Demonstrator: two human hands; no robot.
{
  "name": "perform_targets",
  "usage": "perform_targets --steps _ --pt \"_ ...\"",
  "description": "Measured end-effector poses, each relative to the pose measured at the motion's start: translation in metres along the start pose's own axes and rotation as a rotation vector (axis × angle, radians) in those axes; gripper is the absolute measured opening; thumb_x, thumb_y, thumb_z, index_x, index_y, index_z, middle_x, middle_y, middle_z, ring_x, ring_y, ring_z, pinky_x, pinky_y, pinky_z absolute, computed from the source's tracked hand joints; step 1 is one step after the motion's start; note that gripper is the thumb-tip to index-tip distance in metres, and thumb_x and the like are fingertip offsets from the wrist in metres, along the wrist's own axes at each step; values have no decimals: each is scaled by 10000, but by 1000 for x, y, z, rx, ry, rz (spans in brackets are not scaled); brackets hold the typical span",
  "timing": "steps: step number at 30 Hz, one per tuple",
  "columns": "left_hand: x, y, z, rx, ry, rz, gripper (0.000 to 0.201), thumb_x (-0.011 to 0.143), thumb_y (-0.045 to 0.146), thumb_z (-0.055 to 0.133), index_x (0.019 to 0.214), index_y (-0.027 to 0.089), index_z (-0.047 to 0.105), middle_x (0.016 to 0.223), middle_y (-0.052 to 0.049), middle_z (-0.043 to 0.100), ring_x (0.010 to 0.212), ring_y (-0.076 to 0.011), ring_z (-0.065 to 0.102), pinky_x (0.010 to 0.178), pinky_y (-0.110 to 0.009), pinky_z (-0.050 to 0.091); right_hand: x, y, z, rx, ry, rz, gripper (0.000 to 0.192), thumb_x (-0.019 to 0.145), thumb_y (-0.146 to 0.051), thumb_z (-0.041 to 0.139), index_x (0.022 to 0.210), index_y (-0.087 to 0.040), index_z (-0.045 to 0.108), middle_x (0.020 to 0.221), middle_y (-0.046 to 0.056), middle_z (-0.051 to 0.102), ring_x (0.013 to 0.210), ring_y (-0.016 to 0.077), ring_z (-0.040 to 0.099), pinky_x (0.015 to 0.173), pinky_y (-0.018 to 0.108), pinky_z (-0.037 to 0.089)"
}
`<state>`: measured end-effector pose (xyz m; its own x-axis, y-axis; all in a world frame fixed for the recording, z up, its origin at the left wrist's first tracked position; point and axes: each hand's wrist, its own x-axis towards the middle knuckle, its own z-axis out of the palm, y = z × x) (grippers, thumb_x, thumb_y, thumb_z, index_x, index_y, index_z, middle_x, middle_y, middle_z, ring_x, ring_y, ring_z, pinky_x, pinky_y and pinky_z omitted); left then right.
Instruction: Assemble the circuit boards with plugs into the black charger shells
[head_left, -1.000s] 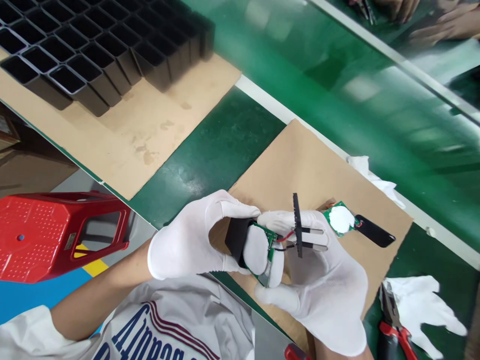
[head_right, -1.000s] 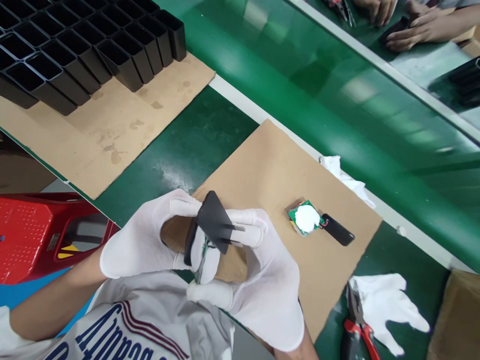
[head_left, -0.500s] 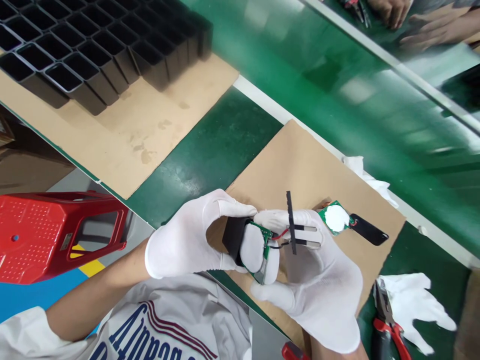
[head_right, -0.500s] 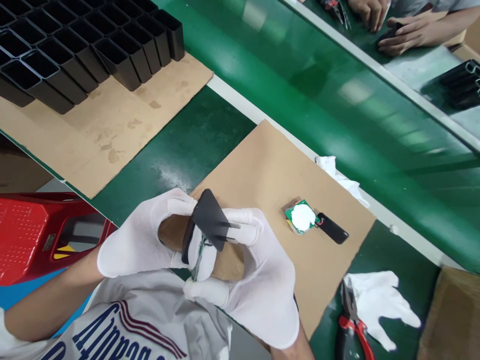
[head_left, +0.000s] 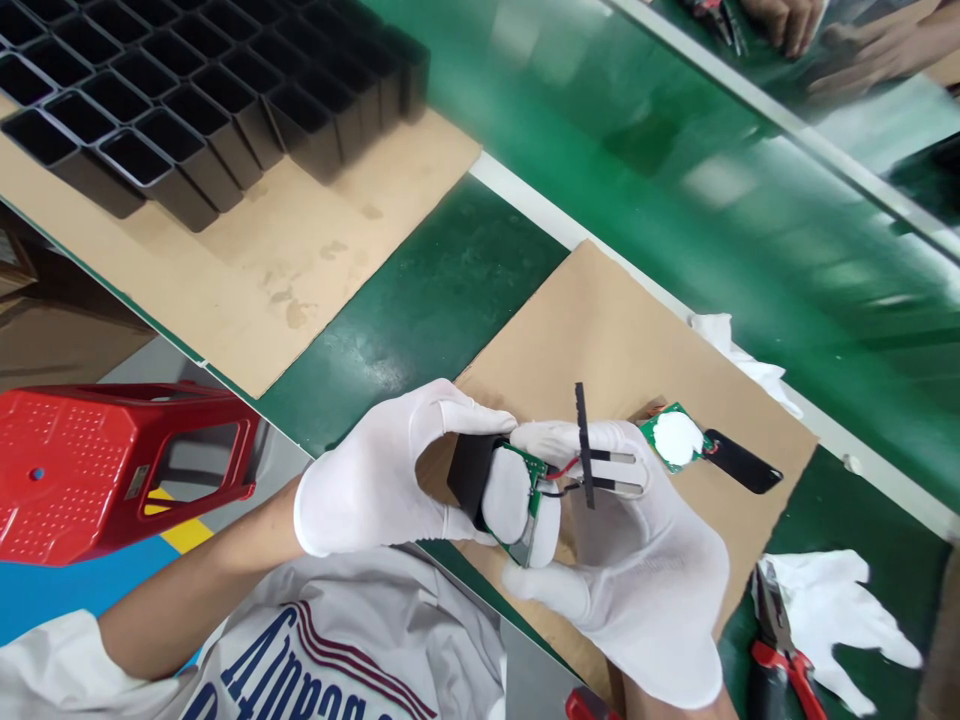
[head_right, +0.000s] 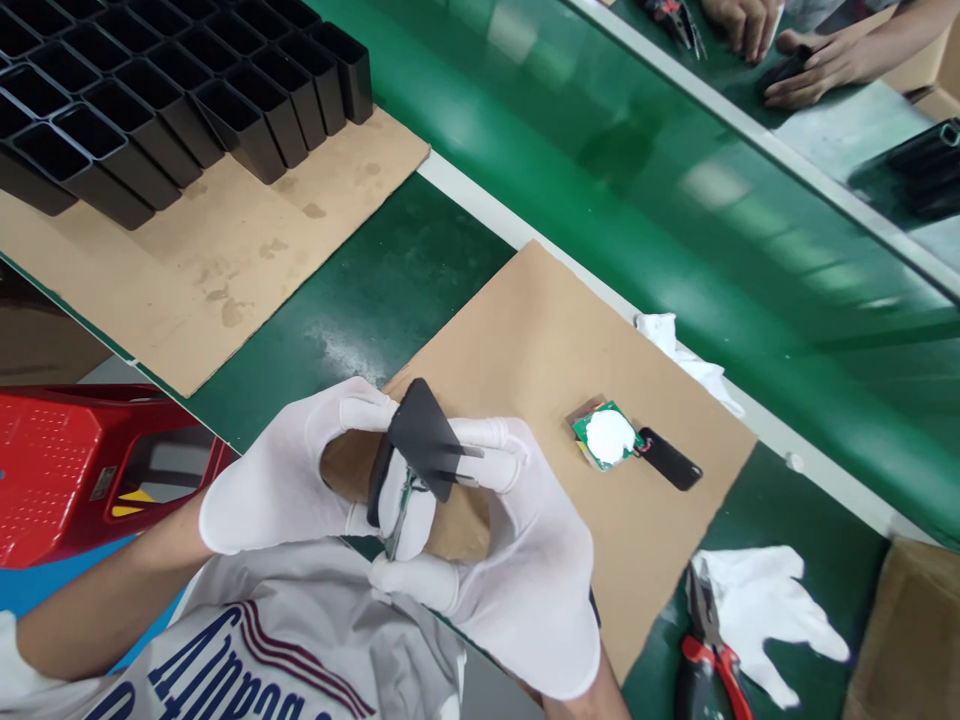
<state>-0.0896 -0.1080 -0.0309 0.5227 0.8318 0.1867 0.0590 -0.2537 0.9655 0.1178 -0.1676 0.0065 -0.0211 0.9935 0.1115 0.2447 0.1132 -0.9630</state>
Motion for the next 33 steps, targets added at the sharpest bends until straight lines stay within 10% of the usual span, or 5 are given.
perform_targets --steps 33 --pt "-2 -1 0 -58 -20 -90 692 619 87 960 1243 275 729 1181 -33 751 1096 -280 739 987 -426 616 0 13 0 -236 -62 -130 702 677 -275 1017 1298 -322 692 1285 51 656 1172 282 613 1022 454 546"
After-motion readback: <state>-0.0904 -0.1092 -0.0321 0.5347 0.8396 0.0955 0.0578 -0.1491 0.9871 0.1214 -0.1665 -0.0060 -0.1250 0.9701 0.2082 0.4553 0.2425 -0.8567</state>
